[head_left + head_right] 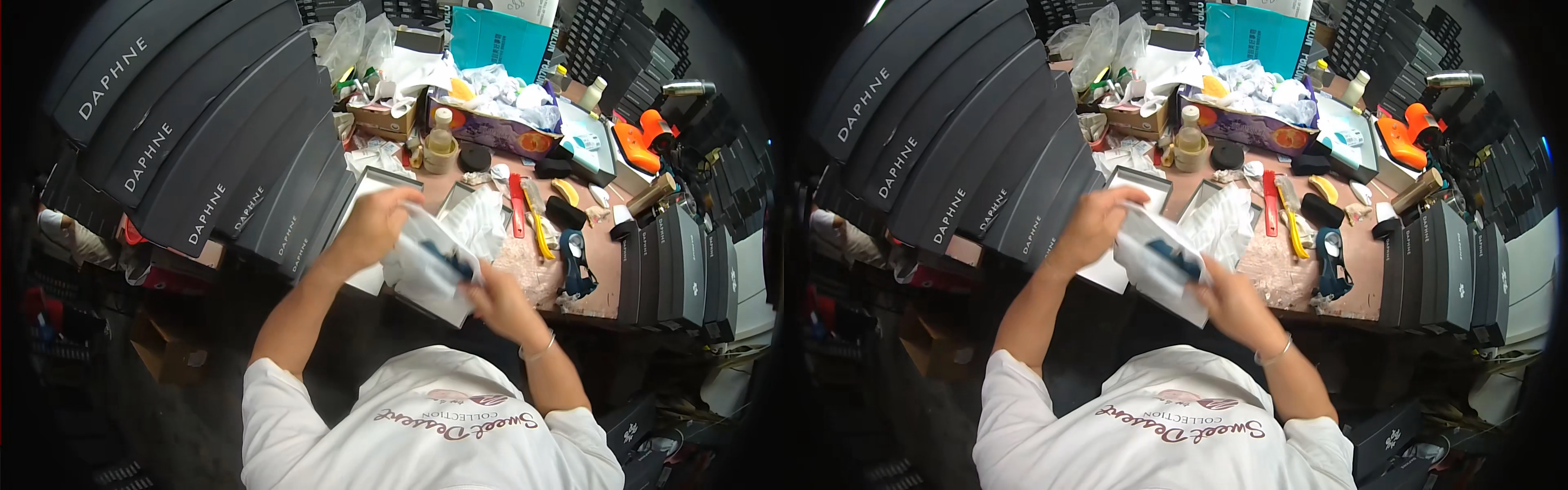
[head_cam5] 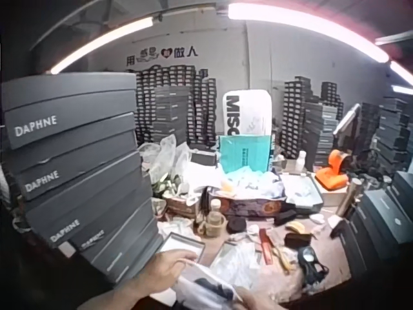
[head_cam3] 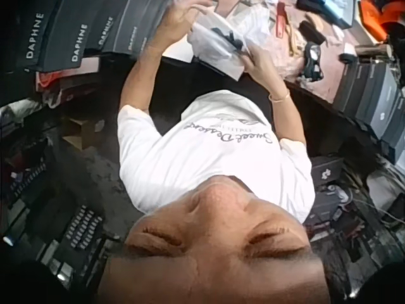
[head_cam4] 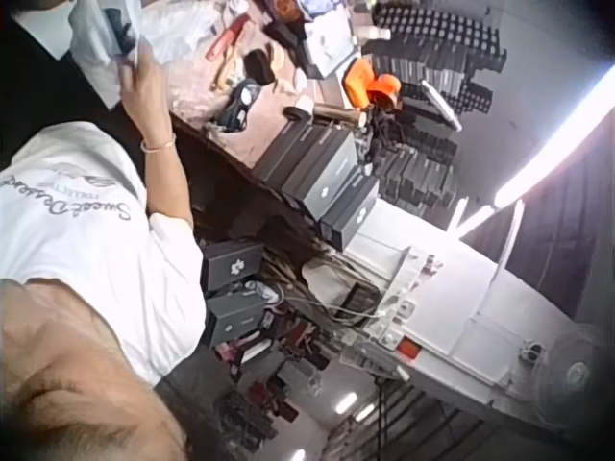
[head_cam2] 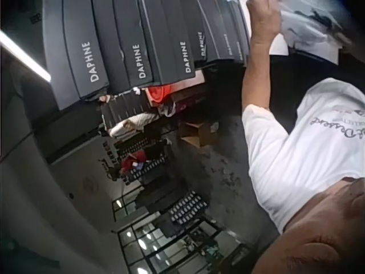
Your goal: Packaging finished shoes into boxes by inspecting, cleaning them with a brush, and wrapping them in tissue paper.
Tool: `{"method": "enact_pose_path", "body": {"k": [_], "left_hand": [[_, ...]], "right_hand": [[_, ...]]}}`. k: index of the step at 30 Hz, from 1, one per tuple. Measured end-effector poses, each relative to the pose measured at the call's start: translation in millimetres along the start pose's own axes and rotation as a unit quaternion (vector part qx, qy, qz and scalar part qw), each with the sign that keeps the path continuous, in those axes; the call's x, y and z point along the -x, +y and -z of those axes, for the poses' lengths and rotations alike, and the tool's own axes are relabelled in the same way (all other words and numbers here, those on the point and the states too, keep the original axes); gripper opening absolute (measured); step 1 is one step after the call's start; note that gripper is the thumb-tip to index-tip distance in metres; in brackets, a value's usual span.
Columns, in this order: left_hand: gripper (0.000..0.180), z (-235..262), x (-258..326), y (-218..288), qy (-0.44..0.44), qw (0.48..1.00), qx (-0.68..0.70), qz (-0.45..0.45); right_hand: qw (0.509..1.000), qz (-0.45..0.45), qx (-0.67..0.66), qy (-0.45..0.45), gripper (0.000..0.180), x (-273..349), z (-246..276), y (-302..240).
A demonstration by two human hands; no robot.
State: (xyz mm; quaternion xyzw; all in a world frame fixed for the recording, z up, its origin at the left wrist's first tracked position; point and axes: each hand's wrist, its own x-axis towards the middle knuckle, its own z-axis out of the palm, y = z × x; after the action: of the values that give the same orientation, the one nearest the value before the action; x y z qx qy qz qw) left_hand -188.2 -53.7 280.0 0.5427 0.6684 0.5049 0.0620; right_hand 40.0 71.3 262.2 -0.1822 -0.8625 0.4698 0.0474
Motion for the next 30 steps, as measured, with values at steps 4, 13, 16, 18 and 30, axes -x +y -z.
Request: {"method": "enact_pose_path", "body": {"k": [4, 13, 16, 18, 30], "left_hand": [[0.033, 27.6, -25.4, 10.0, -0.073, 0.997, -0.001, 0.024], [0.028, 85.2, -43.3, 37.1, 0.05, 0.98, 0.126, 0.148], [0.026, 93.7, -42.4, 34.9, 0.178, 0.971, 0.137, 0.076], [0.026, 82.5, -28.4, 25.6, 0.276, 0.958, 0.071, -0.015], [0.12, -47.3, 136.4, -10.6, -0.139, 0.972, -0.105, 0.157]], "right_hand": [[0.978, 0.116, -0.133, 0.114, 0.036, -20.6, 45.9, -36.9], [0.959, 0.215, -0.154, 0.098, 0.025, -111.1, 81.0, -118.2], [0.94, 0.234, -0.228, 0.099, 0.025, -159.8, 73.8, -116.2], [0.917, 0.283, -0.282, -0.01, 0.029, -161.1, 70.5, -116.0], [0.953, 0.107, 0.283, -0.034, 0.012, -20.6, -5.4, 71.1]]}}
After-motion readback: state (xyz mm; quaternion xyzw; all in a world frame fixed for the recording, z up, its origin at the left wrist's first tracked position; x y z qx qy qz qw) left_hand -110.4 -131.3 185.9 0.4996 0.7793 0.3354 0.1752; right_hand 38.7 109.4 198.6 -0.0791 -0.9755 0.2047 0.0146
